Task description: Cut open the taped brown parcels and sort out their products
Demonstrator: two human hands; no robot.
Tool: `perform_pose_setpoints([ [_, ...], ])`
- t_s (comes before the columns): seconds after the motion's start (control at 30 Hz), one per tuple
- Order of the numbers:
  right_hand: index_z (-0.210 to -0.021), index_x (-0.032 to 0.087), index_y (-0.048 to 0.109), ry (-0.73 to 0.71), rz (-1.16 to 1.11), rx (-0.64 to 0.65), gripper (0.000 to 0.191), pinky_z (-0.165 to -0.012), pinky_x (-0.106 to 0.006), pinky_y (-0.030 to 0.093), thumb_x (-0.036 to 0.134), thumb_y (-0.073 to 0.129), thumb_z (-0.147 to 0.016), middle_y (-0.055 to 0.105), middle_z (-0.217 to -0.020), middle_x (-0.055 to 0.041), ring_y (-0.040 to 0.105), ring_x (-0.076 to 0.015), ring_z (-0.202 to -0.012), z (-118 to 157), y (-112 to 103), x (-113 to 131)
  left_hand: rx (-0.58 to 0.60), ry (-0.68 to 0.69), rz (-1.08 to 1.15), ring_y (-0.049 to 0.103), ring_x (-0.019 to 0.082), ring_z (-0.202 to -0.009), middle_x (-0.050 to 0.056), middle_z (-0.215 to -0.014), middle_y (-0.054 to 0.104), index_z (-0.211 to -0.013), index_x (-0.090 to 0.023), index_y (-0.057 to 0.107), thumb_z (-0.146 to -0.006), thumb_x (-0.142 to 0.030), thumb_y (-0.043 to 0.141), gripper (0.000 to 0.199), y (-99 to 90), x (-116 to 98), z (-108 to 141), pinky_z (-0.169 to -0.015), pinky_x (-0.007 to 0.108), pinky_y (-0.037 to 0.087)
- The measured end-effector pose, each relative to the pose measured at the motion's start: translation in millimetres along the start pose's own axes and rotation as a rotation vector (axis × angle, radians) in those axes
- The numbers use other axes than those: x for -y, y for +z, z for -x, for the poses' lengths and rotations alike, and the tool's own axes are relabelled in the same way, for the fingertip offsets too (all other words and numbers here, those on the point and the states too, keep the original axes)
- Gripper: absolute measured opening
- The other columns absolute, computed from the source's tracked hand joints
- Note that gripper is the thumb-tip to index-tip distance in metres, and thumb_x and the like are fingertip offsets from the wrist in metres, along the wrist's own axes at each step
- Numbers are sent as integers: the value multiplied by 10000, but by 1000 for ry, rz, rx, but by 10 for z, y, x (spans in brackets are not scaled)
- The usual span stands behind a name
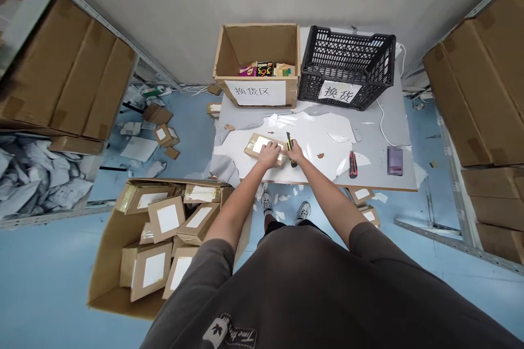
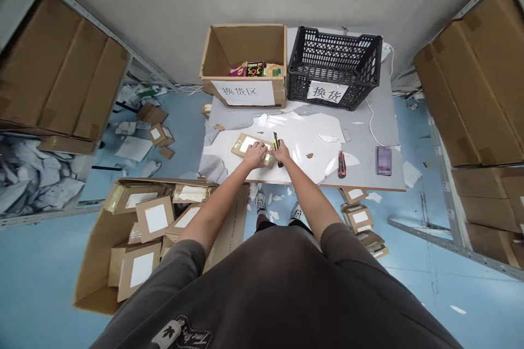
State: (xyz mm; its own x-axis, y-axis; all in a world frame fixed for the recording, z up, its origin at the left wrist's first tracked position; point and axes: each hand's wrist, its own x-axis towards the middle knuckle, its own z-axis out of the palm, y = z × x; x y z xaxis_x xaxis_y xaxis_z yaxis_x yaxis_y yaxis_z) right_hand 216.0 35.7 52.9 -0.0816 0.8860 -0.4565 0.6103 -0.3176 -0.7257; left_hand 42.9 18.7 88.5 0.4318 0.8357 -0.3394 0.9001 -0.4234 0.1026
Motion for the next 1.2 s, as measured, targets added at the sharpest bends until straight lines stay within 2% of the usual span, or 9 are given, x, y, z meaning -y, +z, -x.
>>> perform_pose_setpoints([
  [0.13,-1249,273,529,53,-23,89,299,-645,-245,520,530,454,-1116,643,-803,39,616,-166,-610,197,-224,-151,-48,-7,69,481,402,-1461,207,-1654,499,-1472,-173,583,-781,-275,841,744,61,-5,56,-1101,503,498],
  [0.27,-1159,265,558,-8,120,215,289,-664,-243,504,468,352,-1166,662,-785,42,612,-157,-558,466,-359,-271,-71,-7,97,434,397,-1555,191,-1736,442,-1527,-162,552,-813,-240,778,753,142,-19,139,-1123,507,505],
  [0.33,-1144,248,589,-39,251,256,285,-700,-256,495,445,385,-1166,715,-850,3,646,-175,-615,524,-369,-245,-65,-1,91,438,399,-1563,203,-1736,447,-1537,-138,545,-823,-233,756,750,146,-21,148,-1141,517,489],
  [0.43,-1165,227,639,-66,443,259,275,-764,-273,477,420,443,-1159,776,-1008,-78,716,-232,-827,518,-342,-156,-51,6,80,435,408,-1570,244,-1719,459,-1570,-84,508,-830,-215,727,783,122,-26,134,-1166,535,453],
  [0.57,-1212,221,661,-67,553,238,294,-795,-291,466,422,452,-1159,790,-1112,-122,731,-282,-999,477,-328,-89,-18,6,67,432,419,-1575,288,-1685,481,-1619,-37,440,-812,-188,725,869,111,-29,113,-1194,535,421],
  [0.73,-1194,211,647,-40,492,337,302,-721,-296,466,431,442,-1163,787,-1000,-86,701,-226,-712,462,-389,-93,9,44,70,407,454,-1595,297,-1703,448,-1629,-47,425,-793,-185,768,914,159,4,93,-1202,528,428],
  [0.87,-1144,215,621,-14,377,351,270,-664,-293,479,420,448,-1163,756,-905,-41,615,-174,-527,447,-384,-101,2,61,71,415,467,-1597,310,-1677,480,-1671,-42,356,-782,-209,799,1007,187,42,86,-1232,544,413],
  [1.0,-1109,226,581,24,265,418,241,-585,-280,478,402,428,-1168,718,-842,-8,593,-159,-469,475,-337,-136,2,48,75,416,454,-1607,315,-1659,503,-1677,-31,344,-788,-192,808,1016,199,56,108,-1254,531,405],
  [1.2,-1143,227,578,38,229,407,262,-581,-273,482,416,399,-1174,731,-858,-13,603,-160,-488,522,-287,-156,-14,44,88,402,438,-1622,339,-1667,477,-1644,-10,390,-820,-201,830,954,230,58,159,-1277,509,395],
])
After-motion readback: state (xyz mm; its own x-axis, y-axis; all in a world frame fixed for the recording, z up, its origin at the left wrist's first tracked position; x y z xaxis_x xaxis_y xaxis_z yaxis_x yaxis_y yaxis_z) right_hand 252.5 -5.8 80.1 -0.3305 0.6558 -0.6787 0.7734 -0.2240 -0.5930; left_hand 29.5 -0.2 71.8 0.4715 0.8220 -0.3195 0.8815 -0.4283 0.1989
